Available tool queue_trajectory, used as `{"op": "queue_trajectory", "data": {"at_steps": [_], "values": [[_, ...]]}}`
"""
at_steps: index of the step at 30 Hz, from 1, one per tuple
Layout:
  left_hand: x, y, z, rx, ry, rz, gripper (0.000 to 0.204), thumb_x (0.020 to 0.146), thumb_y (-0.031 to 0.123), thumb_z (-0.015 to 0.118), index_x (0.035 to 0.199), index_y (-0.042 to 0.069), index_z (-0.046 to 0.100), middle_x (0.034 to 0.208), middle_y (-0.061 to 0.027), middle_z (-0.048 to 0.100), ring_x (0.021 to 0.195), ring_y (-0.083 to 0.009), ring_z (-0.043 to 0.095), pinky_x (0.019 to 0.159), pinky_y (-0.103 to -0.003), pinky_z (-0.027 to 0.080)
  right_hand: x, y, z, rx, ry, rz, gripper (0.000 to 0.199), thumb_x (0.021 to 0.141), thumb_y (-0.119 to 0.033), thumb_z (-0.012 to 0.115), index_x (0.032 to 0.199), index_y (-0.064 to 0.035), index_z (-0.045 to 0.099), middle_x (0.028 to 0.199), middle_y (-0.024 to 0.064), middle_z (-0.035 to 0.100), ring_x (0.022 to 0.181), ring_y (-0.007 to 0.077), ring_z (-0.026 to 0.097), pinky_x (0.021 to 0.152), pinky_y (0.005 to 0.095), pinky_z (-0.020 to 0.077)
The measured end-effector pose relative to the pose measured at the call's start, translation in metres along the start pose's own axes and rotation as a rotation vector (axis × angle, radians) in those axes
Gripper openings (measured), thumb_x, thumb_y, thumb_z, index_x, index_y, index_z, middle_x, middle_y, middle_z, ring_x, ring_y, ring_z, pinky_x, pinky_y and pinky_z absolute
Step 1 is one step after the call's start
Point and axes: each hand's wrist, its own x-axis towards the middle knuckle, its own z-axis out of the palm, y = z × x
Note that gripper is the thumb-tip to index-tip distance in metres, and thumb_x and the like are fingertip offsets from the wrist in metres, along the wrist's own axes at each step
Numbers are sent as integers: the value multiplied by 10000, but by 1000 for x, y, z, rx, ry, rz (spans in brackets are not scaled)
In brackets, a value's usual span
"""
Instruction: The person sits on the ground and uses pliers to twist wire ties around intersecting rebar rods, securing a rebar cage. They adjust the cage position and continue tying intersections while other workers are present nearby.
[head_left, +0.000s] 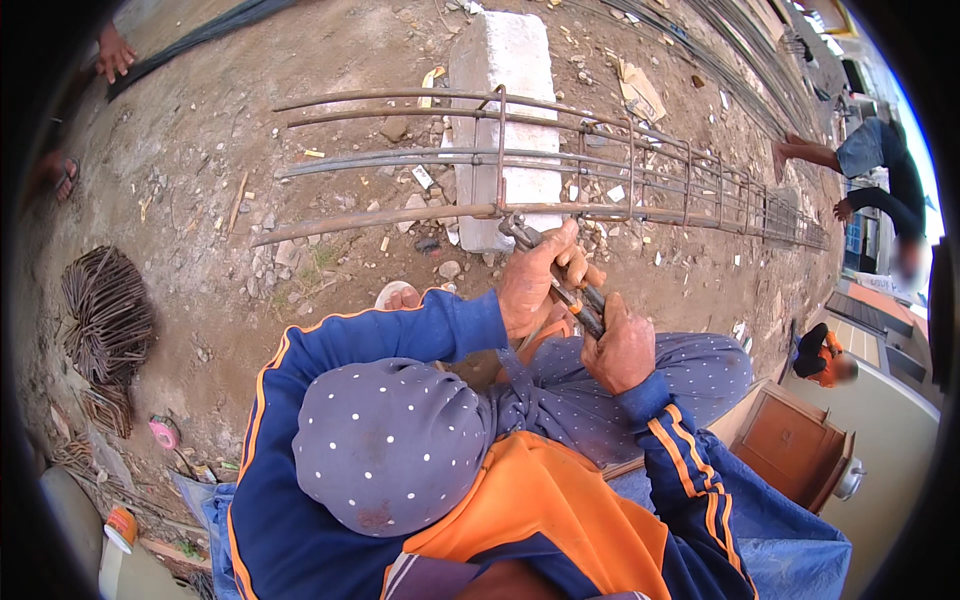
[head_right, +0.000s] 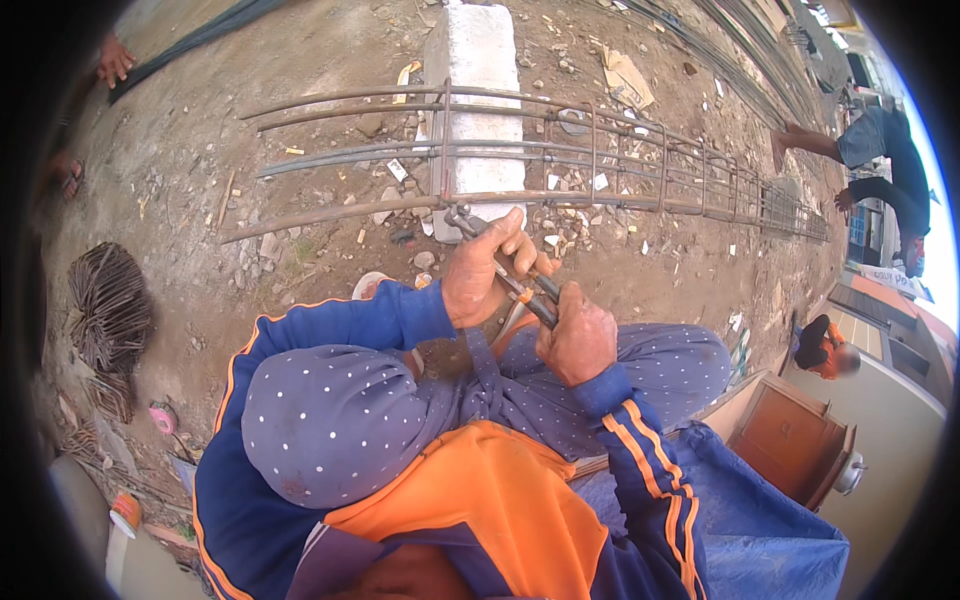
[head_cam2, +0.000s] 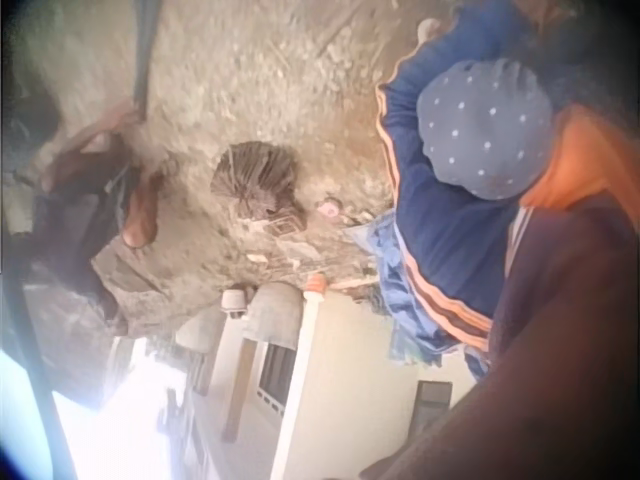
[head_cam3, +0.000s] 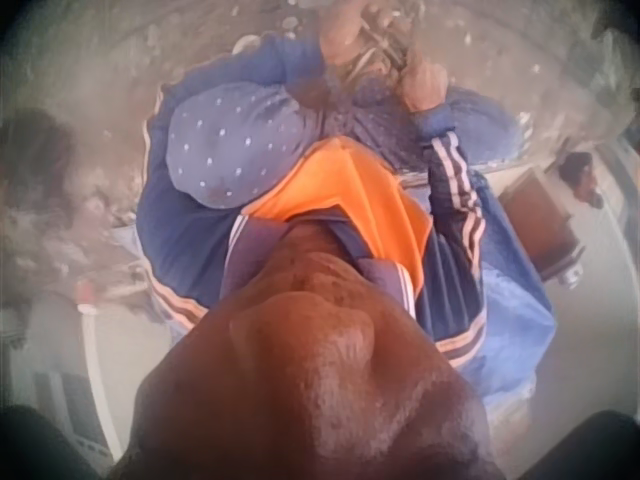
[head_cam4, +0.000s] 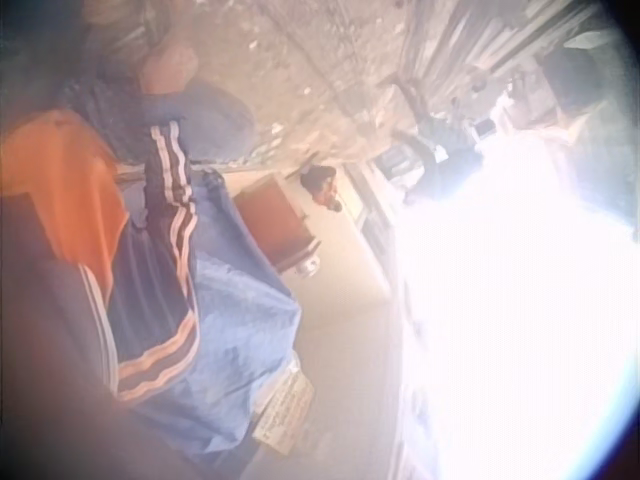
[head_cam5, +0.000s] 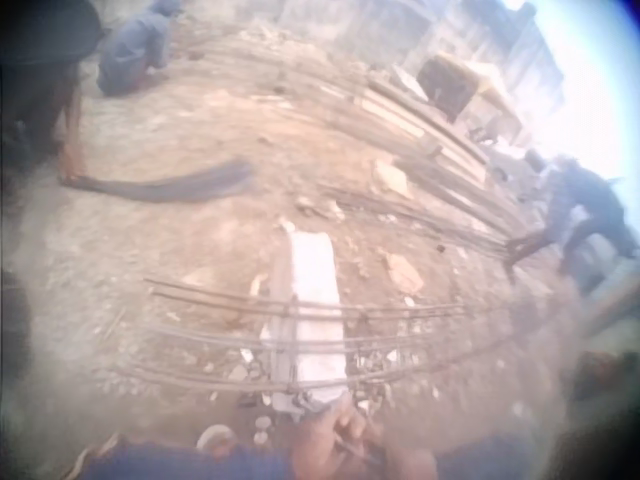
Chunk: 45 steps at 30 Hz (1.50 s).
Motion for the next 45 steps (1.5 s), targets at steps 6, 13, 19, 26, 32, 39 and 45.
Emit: {"op": "queue_trajectory", "data": {"at_steps": [6,13,19,26,32,39,45], "values": [[-17,14,-36,54,-391,-78,333,997,396,588,848,99,571,825,-82,648,954,-299,664,943,-463,490,-21,-31,7,1314,-718,283,273,946,-129,583,1125,77,563,680,46,518,513,189,492,444,353,392],[-29,13,-11,-110,-196,-155,488,1054,493,414,705,154,438,552,-25,493,604,-217,618,675,-407,567,-33,-25,25,2113,-994,411,507,898,-245,635,1272,79,529,753,31,501,571,120,475,519,257,403],[-19,5,0,100,169,-17,472,1053,476,446,710,151,442,579,-31,502,595,-222,606,645,-378,529,-40,-52,-12,327,-7,-118,816,752,-161,788,1409,94,374,1417,310,459,1258,430,550,895,431,549],[-25,14,-12,179,-54,-19,343,1032,381,540,865,84,579,735,-92,640,833,-255,693,811,-408,553,-34,-32,30,676,-66,-42,505,905,-191,722,1291,47,501,798,125,652,649,270,632,570,376,508],[-25,24,-14,-74,-315,-54,483,1066,490,387,769,136,525,609,-40,572,672,-234,672,852,-443,565,-32,-37,-1,1607,-826,574,369,1018,-327,586,1171,9,603,758,27,587,540,111,519,470,254,408],[-23,11,8,160,235,6,491,1049,515,441,717,153,419,565,12,426,536,-188,561,699,-435,576,-52,-65,-9,468,53,273,660,887,-415,752,1284,62,528,902,185,688,687,283,703,631,373,559],[-32,26,-13,389,34,-64,315,1026,378,558,893,93,577,717,-35,589,750,-213,681,755,-386,586,-52,-33,29,700,-173,117,720,938,-495,641,1311,107,509,816,151,661,564,250,634,509,361,505]]}}
